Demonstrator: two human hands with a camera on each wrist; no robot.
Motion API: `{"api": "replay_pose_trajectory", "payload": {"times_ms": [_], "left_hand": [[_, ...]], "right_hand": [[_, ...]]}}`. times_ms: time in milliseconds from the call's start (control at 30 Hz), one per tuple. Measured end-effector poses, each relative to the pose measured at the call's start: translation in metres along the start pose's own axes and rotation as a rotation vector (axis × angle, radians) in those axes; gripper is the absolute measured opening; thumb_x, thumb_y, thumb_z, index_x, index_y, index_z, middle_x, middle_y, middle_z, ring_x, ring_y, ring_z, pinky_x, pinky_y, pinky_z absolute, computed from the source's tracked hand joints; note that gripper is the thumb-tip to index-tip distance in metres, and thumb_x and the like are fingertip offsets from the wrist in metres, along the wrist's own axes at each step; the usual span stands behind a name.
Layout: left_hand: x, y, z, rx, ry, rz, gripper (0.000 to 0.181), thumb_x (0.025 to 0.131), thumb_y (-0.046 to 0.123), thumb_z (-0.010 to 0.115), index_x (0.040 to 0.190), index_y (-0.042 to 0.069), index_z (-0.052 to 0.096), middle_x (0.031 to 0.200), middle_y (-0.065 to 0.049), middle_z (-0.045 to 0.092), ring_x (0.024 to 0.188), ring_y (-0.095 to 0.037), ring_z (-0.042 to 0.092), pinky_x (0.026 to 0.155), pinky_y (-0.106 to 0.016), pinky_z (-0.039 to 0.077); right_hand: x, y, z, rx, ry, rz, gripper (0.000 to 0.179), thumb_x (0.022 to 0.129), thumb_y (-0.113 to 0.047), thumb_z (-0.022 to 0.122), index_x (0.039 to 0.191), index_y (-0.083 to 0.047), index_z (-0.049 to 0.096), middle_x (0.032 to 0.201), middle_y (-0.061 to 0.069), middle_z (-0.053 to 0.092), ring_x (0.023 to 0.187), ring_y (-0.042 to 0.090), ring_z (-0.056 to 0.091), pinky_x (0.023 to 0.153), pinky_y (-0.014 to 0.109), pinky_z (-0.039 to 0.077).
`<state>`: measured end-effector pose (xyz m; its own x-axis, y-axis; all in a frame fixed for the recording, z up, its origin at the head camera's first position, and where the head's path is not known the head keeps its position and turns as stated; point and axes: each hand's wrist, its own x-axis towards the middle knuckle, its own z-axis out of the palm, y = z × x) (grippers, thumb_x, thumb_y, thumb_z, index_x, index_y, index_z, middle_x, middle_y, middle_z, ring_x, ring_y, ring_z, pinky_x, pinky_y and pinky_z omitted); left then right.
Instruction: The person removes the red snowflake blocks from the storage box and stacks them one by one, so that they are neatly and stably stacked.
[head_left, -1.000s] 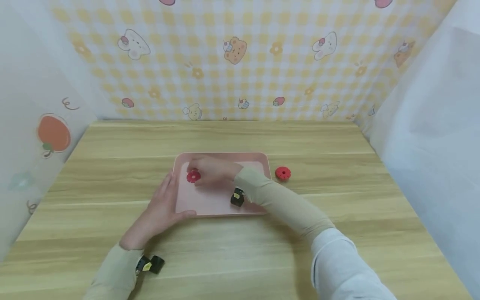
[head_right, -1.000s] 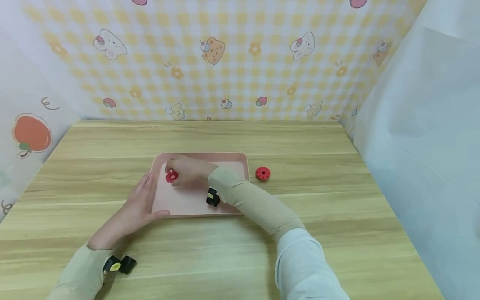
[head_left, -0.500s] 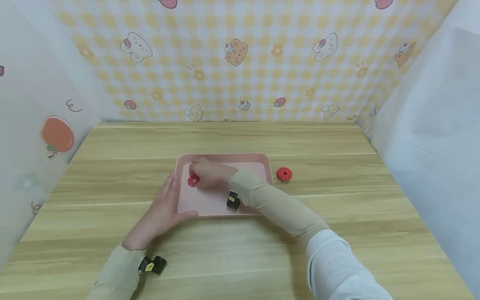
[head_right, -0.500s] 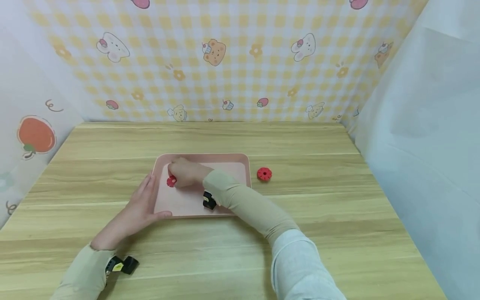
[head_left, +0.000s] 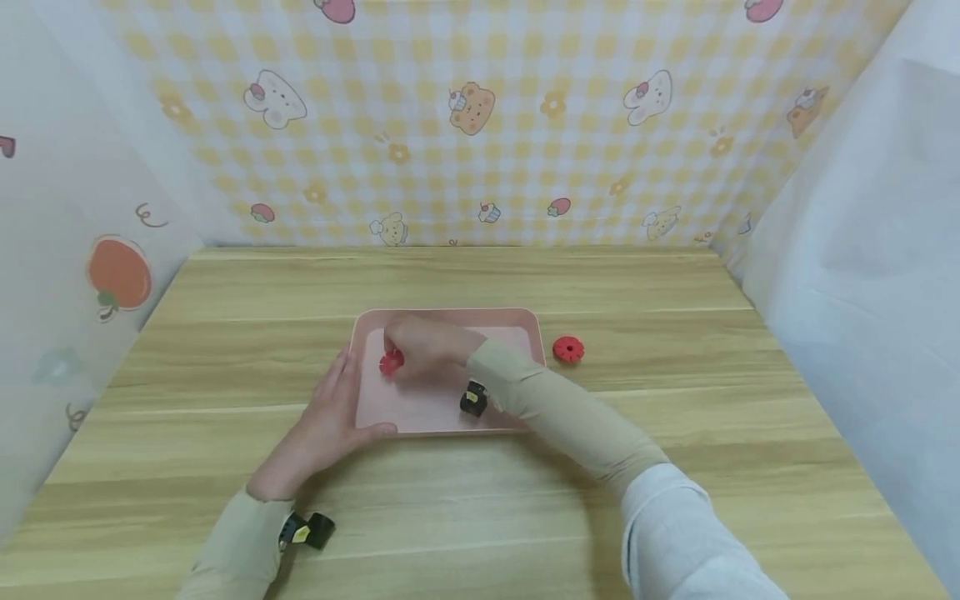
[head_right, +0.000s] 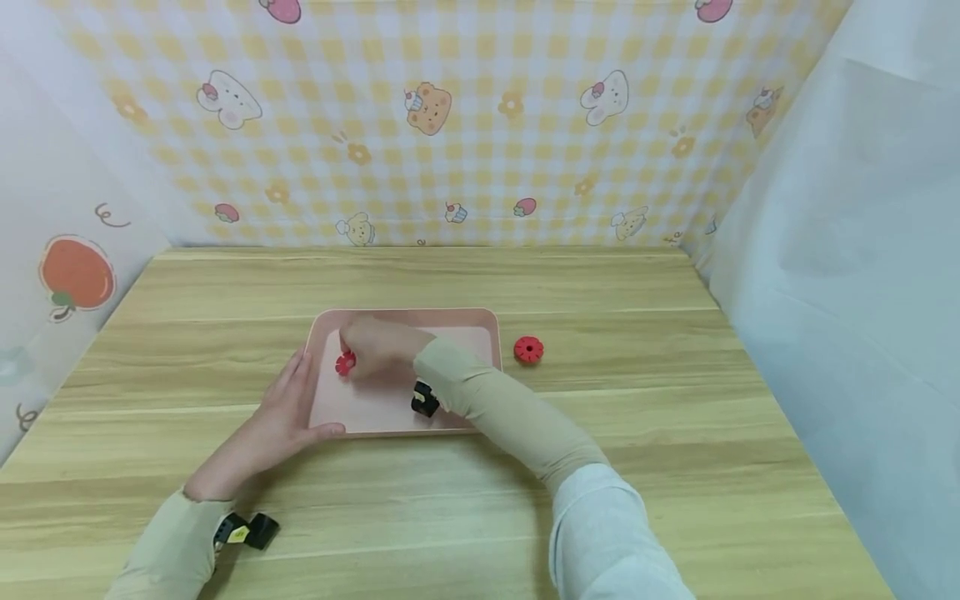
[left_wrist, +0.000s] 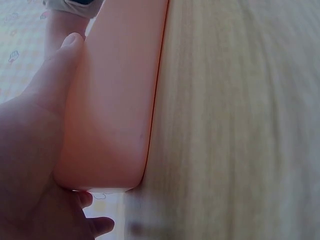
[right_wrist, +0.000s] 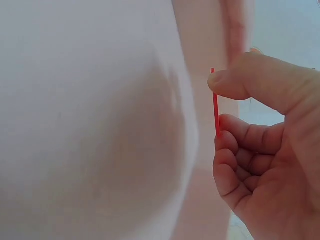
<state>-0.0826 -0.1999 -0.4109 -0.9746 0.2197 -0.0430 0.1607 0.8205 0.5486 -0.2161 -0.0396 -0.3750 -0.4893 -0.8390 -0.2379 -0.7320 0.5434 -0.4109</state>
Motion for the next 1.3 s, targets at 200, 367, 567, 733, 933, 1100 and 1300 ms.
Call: {"api": "replay_pose_trajectory", "payload": {"times_ms": [200,367,567,733,933,1100,1300], "left_hand": [[0.0,0.001,0.001,-0.004,0.012,0.012,0.124,0.074,0.05,0.078,0.15,-0.005,-0.003,0.157,-0.028,0.0,0.142,-0.049,0.009,0.109,-0.067,0.018],[0.002,0.0,0.003,0.008,0.01,0.024,0.123,0.074,0.052,0.077,0.15,-0.006,-0.001,0.157,-0.029,0.001,0.142,-0.049,0.008,0.11,-0.067,0.019],[0.005,-0.002,0.005,0.028,0.002,0.024,0.123,0.074,0.056,0.075,0.15,-0.007,0.0,0.157,-0.029,0.0,0.143,-0.048,0.006,0.111,-0.066,0.017],[0.007,0.0,0.004,0.041,-0.004,0.025,0.124,0.075,0.058,0.073,0.149,-0.009,0.0,0.156,-0.031,0.001,0.143,-0.049,0.006,0.111,-0.066,0.016],[0.007,0.001,0.002,0.074,0.01,0.026,0.125,0.075,0.059,0.072,0.149,-0.008,-0.002,0.154,-0.033,0.005,0.14,-0.051,0.012,0.107,-0.072,0.015],[0.007,0.001,0.0,0.074,0.001,0.006,0.126,0.074,0.061,0.071,0.15,-0.006,-0.005,0.155,-0.032,0.004,0.141,-0.051,0.011,0.105,-0.074,0.013],[0.007,0.002,-0.001,0.067,-0.018,-0.002,0.127,0.075,0.062,0.07,0.149,-0.006,-0.006,0.155,-0.032,0.001,0.142,-0.05,0.006,0.105,-0.074,0.01]], "right_hand": [[-0.022,0.01,-0.015,0.058,-0.013,0.056,0.017,0.085,-0.022,0.071,0.091,-0.014,0.058,0.082,-0.001,0.056,0.073,0.012,0.052,0.067,0.02,0.046],[-0.039,0.018,-0.026,0.019,-0.004,0.086,0.022,0.084,-0.024,0.071,0.096,-0.011,0.059,0.091,0.0,0.056,0.081,0.014,0.052,0.072,0.021,0.047],[-0.056,0.029,-0.036,-0.068,0.031,0.116,0.029,0.084,-0.025,0.071,0.104,-0.008,0.059,0.095,0.001,0.057,0.086,0.015,0.052,0.075,0.022,0.046],[-0.076,0.044,-0.042,-0.039,0.084,0.153,0.031,0.083,-0.022,0.07,0.107,-0.006,0.059,0.097,0.002,0.058,0.087,0.016,0.053,0.078,0.023,0.048],[-0.105,0.065,-0.049,-0.013,0.16,0.201,0.033,0.082,-0.02,0.072,0.108,-0.003,0.06,0.099,0.005,0.06,0.087,0.018,0.054,0.08,0.027,0.049],[-0.128,0.078,-0.051,0.02,0.182,0.276,0.034,0.082,-0.021,0.072,0.109,-0.003,0.06,0.101,0.006,0.061,0.089,0.021,0.054,0.082,0.031,0.05],[-0.155,0.099,-0.044,0.049,0.205,0.342,0.036,0.082,-0.022,0.073,0.109,-0.003,0.06,0.103,0.008,0.06,0.092,0.022,0.055,0.086,0.034,0.051]]}}
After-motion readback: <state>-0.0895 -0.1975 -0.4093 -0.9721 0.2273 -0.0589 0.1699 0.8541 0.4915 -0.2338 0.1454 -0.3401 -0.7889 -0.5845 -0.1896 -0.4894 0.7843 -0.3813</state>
